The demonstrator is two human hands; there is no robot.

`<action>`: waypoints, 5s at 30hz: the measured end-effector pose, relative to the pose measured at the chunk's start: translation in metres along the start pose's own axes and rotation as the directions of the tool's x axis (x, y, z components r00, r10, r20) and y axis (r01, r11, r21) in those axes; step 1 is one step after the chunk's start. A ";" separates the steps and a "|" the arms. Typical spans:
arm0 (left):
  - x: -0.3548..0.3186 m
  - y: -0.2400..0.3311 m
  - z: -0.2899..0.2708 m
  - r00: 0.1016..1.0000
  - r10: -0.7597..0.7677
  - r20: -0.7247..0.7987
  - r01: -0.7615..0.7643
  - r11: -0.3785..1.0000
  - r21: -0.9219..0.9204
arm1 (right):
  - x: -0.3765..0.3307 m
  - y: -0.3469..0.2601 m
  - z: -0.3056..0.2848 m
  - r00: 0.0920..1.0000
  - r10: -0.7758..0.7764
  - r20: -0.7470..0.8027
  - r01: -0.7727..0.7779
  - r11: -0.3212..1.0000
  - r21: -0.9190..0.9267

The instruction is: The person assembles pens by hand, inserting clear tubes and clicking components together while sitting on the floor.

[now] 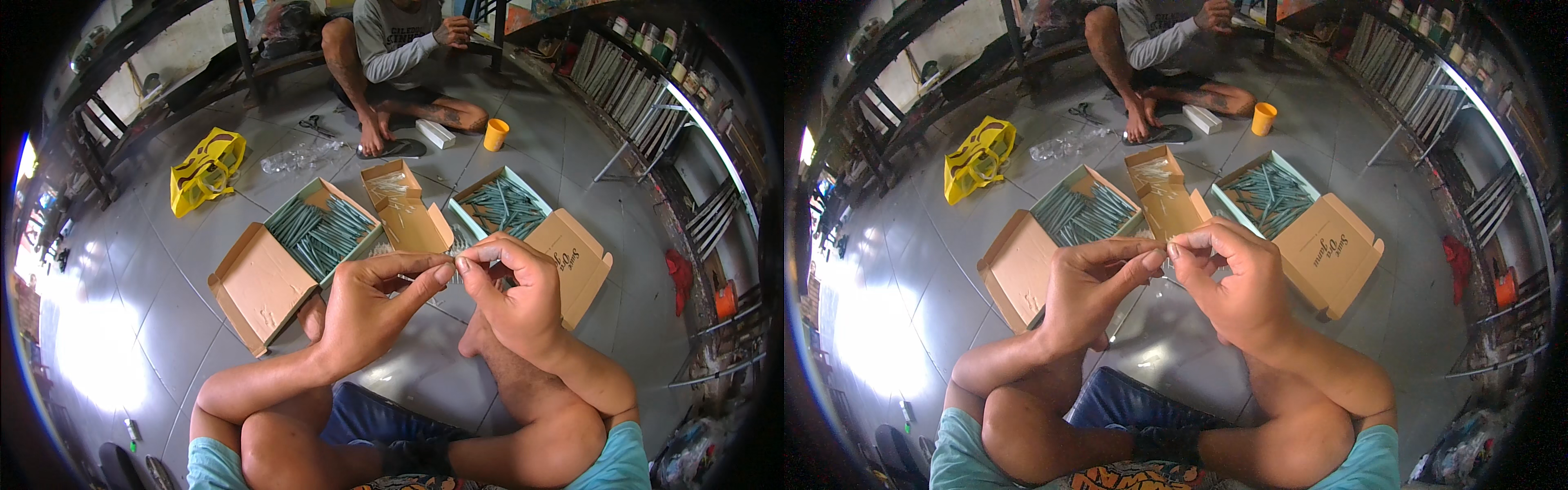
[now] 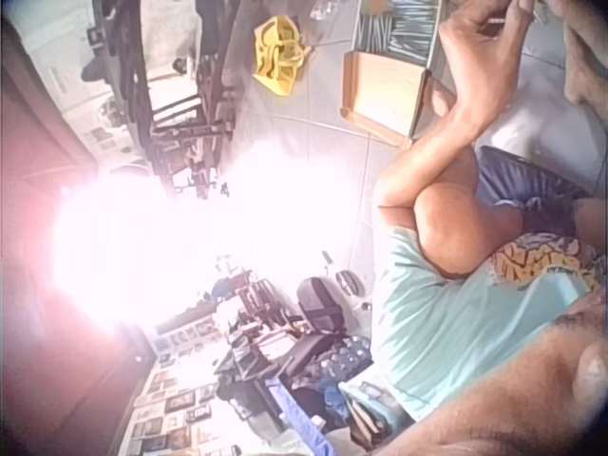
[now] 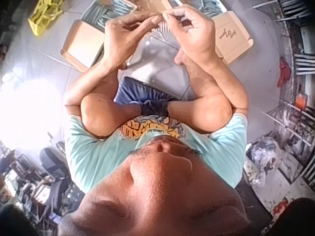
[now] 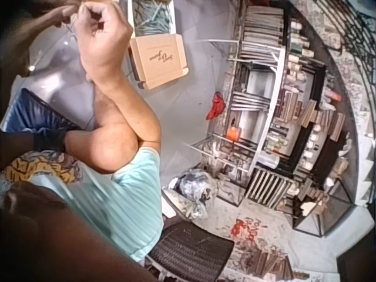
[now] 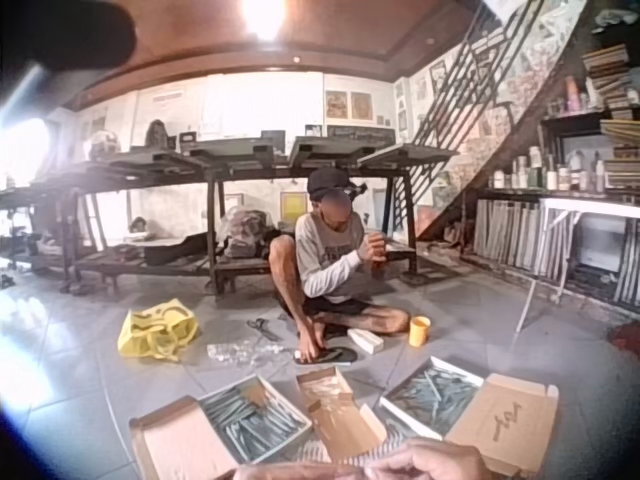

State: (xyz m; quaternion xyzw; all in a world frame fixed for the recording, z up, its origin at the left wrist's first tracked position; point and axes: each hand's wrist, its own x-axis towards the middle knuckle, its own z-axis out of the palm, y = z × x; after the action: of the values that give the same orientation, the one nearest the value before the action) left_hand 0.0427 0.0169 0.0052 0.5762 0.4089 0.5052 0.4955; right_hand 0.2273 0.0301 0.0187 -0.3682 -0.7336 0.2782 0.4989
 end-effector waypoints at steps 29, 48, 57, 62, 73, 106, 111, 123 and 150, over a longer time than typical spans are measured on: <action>0.002 -0.017 0.003 0.996 0.077 -0.044 -0.073 0.994 0.084 | 0.000 0.003 0.003 0.992 -0.122 0.010 0.122 0.978 -0.170; 0.003 -0.014 -0.002 0.999 -0.026 0.018 0.027 0.998 -0.054 | 0.001 0.010 -0.001 0.998 -0.036 -0.042 0.032 0.994 -0.108; 0.005 -0.013 -0.005 0.997 -0.042 0.060 0.049 0.992 -0.118 | 0.000 0.008 -0.003 0.996 0.073 -0.055 -0.076 0.995 -0.064; 0.005 -0.014 -0.007 0.996 -0.064 0.068 0.073 0.989 -0.133 | 0.001 0.011 -0.004 0.998 0.030 -0.055 -0.035 0.994 -0.101; 0.006 -0.012 -0.009 0.994 -0.082 0.070 0.093 0.980 -0.173 | 0.000 0.014 -0.008 0.988 0.134 -0.074 -0.139 0.988 -0.067; 0.008 -0.007 -0.006 0.994 -0.102 0.033 0.106 0.982 -0.154 | -0.003 0.015 0.002 0.969 0.243 -0.046 -0.233 0.959 0.158; 0.007 -0.009 -0.005 0.997 -0.076 -0.009 0.073 0.984 -0.162 | -0.002 0.012 0.003 0.964 0.263 -0.033 -0.256 0.958 0.131; 0.009 -0.011 -0.004 0.995 -0.097 -0.004 0.096 0.983 -0.157 | -0.001 0.017 0.006 0.964 0.252 -0.083 -0.244 0.965 0.097; 0.010 -0.009 -0.001 0.996 -0.068 -0.057 0.055 0.979 -0.196 | 0.003 0.023 0.011 0.980 0.166 -0.112 -0.139 0.966 0.219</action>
State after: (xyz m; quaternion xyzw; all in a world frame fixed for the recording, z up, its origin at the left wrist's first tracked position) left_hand 0.0439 0.0282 -0.0021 0.4959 0.3907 0.5452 0.5516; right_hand 0.2218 0.0450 -0.0011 -0.3861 -0.6358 0.3671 0.5585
